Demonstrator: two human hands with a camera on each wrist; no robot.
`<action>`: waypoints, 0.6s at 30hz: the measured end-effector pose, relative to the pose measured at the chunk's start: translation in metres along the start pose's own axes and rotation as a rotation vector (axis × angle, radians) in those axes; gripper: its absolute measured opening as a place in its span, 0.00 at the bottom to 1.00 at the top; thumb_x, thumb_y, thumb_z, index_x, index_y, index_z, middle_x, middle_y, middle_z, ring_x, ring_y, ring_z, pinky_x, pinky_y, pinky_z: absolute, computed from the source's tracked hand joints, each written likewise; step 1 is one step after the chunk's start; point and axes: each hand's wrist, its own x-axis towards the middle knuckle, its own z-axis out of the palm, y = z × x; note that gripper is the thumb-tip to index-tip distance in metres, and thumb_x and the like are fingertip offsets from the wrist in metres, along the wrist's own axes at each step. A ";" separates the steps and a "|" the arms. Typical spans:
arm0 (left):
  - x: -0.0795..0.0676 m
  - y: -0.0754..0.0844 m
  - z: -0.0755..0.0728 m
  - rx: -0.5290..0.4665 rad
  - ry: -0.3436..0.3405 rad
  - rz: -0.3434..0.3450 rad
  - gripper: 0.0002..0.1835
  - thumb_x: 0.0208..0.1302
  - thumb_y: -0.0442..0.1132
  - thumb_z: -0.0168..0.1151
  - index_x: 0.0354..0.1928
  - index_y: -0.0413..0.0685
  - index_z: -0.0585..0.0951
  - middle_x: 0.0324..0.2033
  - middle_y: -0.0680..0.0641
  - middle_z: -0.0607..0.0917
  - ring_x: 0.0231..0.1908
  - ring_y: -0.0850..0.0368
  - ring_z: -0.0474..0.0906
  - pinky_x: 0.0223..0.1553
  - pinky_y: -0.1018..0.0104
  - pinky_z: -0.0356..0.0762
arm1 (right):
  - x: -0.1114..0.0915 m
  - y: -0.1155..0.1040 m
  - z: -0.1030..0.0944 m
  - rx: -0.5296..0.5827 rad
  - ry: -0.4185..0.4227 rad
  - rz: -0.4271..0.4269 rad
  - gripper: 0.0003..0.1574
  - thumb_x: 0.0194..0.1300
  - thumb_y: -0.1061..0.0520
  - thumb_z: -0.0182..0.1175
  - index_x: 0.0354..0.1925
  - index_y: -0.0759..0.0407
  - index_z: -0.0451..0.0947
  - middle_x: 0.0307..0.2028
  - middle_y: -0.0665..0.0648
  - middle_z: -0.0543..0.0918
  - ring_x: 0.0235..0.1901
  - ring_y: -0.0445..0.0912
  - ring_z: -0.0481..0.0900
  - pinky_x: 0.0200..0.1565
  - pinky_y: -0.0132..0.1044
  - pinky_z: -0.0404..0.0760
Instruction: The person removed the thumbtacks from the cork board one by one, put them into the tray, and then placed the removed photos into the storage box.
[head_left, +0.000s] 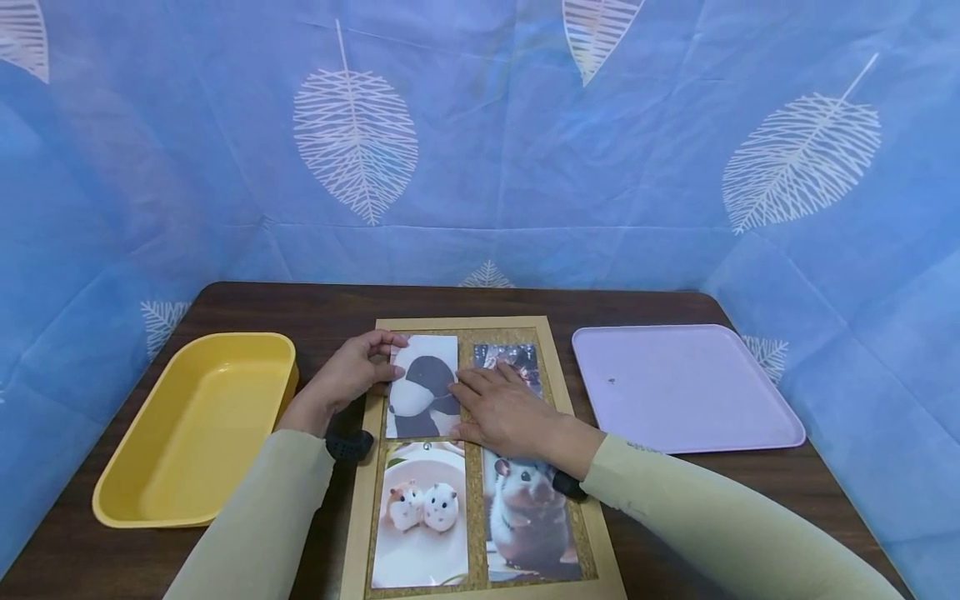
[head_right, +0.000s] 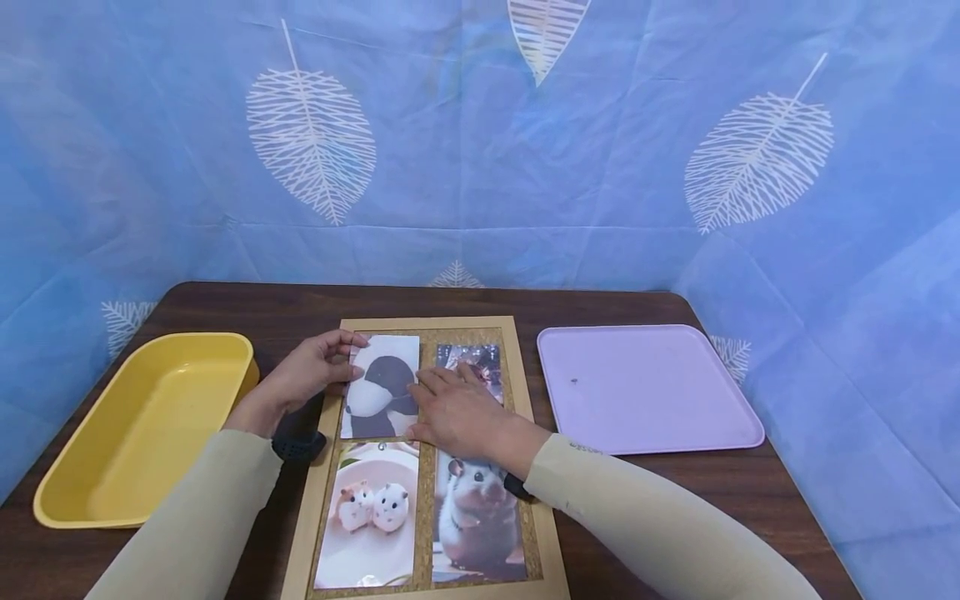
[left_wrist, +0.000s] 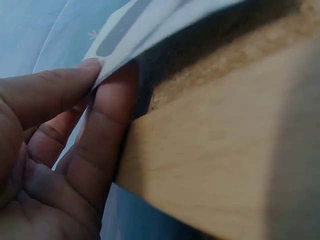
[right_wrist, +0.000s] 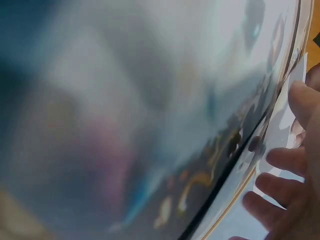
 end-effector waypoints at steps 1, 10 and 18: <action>0.000 0.000 0.000 -0.003 0.005 0.007 0.24 0.73 0.27 0.64 0.68 0.49 0.76 0.57 0.40 0.80 0.48 0.46 0.82 0.47 0.59 0.89 | -0.002 0.000 -0.001 0.007 0.015 -0.004 0.45 0.80 0.31 0.50 0.80 0.57 0.65 0.80 0.62 0.64 0.80 0.58 0.62 0.78 0.65 0.57; 0.000 0.001 0.000 -0.028 0.042 0.047 0.24 0.72 0.26 0.64 0.67 0.49 0.76 0.52 0.40 0.76 0.48 0.46 0.77 0.47 0.63 0.87 | -0.023 0.015 -0.008 -0.001 0.093 0.006 0.44 0.79 0.32 0.53 0.78 0.58 0.67 0.79 0.64 0.65 0.79 0.60 0.62 0.78 0.63 0.58; -0.002 0.005 -0.003 -0.040 0.031 0.055 0.24 0.71 0.28 0.67 0.67 0.46 0.77 0.43 0.43 0.69 0.46 0.48 0.67 0.41 0.66 0.78 | -0.044 0.026 -0.007 -0.047 0.154 -0.013 0.43 0.78 0.35 0.56 0.76 0.61 0.70 0.76 0.66 0.70 0.75 0.62 0.68 0.75 0.66 0.63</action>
